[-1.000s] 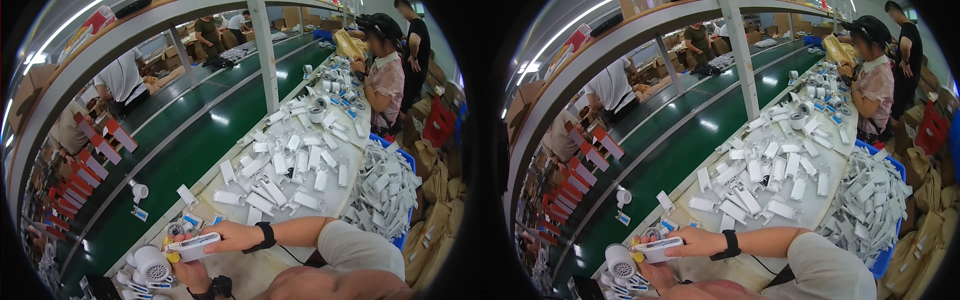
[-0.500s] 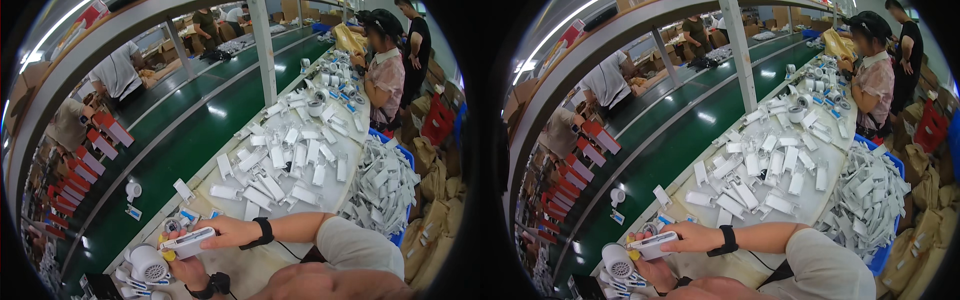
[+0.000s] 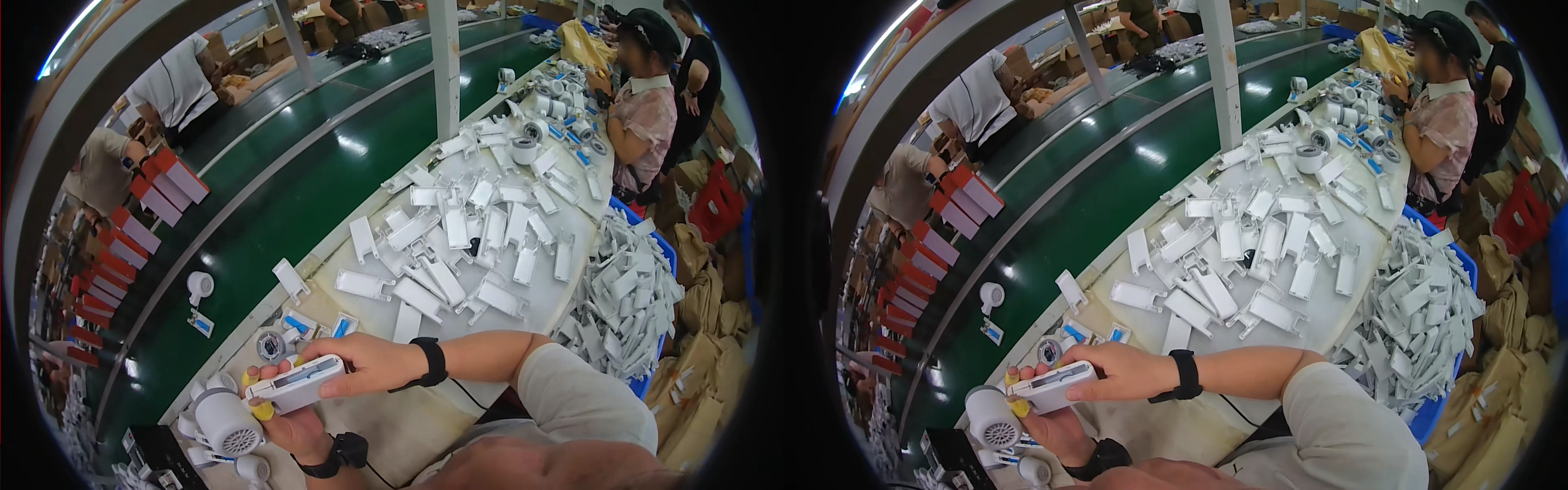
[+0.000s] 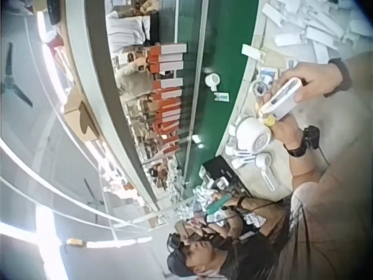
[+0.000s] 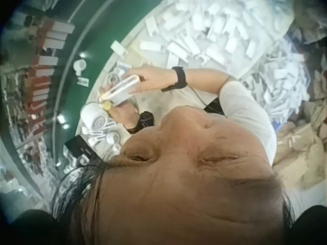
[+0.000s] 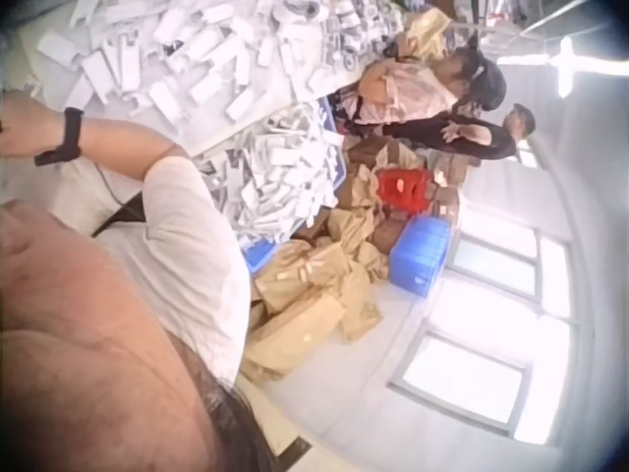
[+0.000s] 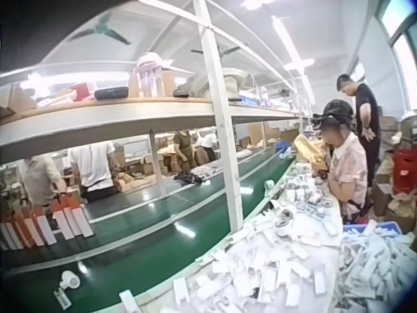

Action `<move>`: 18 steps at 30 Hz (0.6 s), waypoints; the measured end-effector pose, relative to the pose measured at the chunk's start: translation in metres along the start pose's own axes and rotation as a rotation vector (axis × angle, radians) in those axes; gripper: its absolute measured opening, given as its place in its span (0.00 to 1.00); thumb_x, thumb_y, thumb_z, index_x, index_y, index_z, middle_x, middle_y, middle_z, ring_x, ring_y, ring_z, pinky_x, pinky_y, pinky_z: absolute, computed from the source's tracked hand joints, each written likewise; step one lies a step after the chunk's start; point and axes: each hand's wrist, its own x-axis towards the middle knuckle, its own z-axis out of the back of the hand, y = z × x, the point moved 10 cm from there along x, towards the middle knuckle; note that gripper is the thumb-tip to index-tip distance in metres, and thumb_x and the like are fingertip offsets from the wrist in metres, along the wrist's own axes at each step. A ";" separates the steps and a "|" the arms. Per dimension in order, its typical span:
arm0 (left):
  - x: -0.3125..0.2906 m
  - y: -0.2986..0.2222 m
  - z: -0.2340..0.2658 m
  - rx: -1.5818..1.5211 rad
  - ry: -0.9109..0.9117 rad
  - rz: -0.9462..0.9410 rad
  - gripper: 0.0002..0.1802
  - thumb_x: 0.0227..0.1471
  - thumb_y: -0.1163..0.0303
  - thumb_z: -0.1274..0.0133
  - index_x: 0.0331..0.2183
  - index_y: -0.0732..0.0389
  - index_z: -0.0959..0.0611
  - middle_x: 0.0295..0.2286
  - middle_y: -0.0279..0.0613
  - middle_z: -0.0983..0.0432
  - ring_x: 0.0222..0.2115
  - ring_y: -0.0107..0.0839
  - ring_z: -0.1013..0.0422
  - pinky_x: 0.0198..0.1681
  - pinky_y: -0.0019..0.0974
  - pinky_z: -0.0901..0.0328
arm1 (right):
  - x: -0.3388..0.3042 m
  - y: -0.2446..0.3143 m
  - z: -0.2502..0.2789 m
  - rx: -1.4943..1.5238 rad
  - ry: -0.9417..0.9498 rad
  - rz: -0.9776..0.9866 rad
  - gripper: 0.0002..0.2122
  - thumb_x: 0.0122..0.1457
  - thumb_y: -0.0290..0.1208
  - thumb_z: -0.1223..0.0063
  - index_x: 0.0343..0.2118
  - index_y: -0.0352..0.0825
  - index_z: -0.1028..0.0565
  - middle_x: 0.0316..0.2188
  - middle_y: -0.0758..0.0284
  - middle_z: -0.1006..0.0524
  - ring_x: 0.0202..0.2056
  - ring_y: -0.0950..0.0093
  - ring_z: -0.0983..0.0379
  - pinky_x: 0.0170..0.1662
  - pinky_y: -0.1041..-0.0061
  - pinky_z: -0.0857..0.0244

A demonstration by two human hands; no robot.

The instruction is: Manually assembling components and applying adhesive labels to small handheld electronic fans on a factory production line.

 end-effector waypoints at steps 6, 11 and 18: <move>-0.002 0.001 -0.002 -0.044 0.029 0.025 0.22 0.52 0.58 0.52 0.44 0.62 0.32 0.35 0.43 0.27 0.37 0.37 0.30 0.45 0.42 0.37 | 0.001 -0.002 -0.004 0.007 0.023 0.007 0.24 0.52 0.43 0.47 0.46 0.31 0.36 0.36 0.64 0.28 0.36 0.76 0.30 0.39 0.78 0.36; -0.003 0.003 -0.005 -0.022 0.030 0.037 0.22 0.52 0.57 0.52 0.43 0.63 0.32 0.34 0.44 0.27 0.37 0.40 0.31 0.45 0.43 0.37 | -0.002 -0.001 -0.002 0.008 0.009 -0.011 0.22 0.52 0.39 0.47 0.47 0.32 0.36 0.37 0.64 0.28 0.38 0.76 0.31 0.41 0.78 0.38; -0.005 -0.001 -0.007 0.002 0.029 0.034 0.23 0.51 0.57 0.51 0.42 0.64 0.32 0.34 0.45 0.27 0.37 0.40 0.31 0.46 0.43 0.38 | -0.001 -0.002 -0.006 0.001 0.028 0.012 0.21 0.53 0.37 0.48 0.47 0.31 0.35 0.38 0.64 0.28 0.39 0.77 0.32 0.42 0.78 0.39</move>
